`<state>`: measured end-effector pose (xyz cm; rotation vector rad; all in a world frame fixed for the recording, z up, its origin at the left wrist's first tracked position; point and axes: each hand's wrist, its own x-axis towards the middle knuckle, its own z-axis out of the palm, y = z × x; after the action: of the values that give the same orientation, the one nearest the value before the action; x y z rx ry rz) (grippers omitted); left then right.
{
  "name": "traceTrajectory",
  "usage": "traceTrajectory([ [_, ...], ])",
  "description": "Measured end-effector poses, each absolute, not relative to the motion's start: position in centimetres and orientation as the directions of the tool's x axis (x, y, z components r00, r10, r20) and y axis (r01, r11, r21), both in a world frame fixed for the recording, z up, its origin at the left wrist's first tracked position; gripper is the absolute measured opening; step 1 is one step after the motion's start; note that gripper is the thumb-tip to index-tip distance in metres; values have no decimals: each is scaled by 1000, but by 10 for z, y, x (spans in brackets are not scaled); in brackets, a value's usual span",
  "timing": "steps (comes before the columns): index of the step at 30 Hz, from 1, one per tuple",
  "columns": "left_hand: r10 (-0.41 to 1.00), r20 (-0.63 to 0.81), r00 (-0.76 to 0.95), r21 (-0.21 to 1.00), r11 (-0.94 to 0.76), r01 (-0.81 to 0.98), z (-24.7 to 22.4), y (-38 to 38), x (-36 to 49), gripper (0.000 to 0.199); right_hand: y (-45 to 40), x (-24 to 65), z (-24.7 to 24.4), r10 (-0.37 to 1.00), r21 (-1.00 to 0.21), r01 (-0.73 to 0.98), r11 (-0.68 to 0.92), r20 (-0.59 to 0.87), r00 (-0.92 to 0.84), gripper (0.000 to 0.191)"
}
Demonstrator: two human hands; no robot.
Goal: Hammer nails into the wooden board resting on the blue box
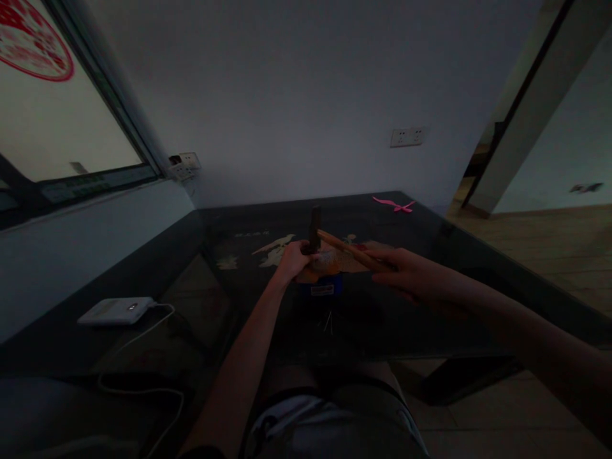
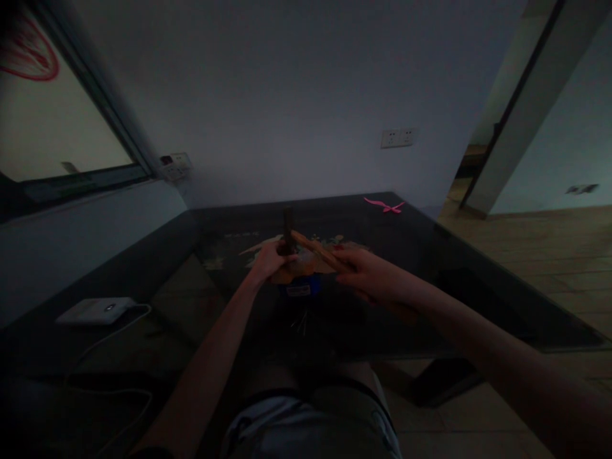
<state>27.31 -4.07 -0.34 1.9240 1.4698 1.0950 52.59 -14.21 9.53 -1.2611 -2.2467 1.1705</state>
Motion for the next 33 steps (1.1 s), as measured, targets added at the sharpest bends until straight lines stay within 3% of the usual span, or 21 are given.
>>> traceTrajectory([
  [5, 945, 311, 100, 758, -310, 574, -5, -39, 273, 17, -142, 529, 94, 821, -787, 538, 303, -70, -566, 60],
  [10, 941, 316, 122, 742, -325, 586, -3, -40, 272, 25, -143, 527, 92, 825, -784, 570, 246, -139, -548, 52],
  [15, 946, 304, 108, 749, -308, 586, -4, -40, 273, 17, -144, 529, 95, 829, -789, 534, 304, -56, -556, 60],
  [21, 944, 309, 115, 720, -311, 620, -1, -42, 272, 21, -142, 529, 85, 834, -786, 571, 235, -138, -534, 54],
  [28, 939, 313, 143, 752, -337, 567, -3, -40, 269, 14, -145, 531, 85, 852, -799, 532, 280, -49, -522, 63],
  [33, 949, 295, 109, 763, -303, 571, -4, -39, 269, 17, -144, 532, 78, 843, -780, 567, 265, -97, -529, 51],
])
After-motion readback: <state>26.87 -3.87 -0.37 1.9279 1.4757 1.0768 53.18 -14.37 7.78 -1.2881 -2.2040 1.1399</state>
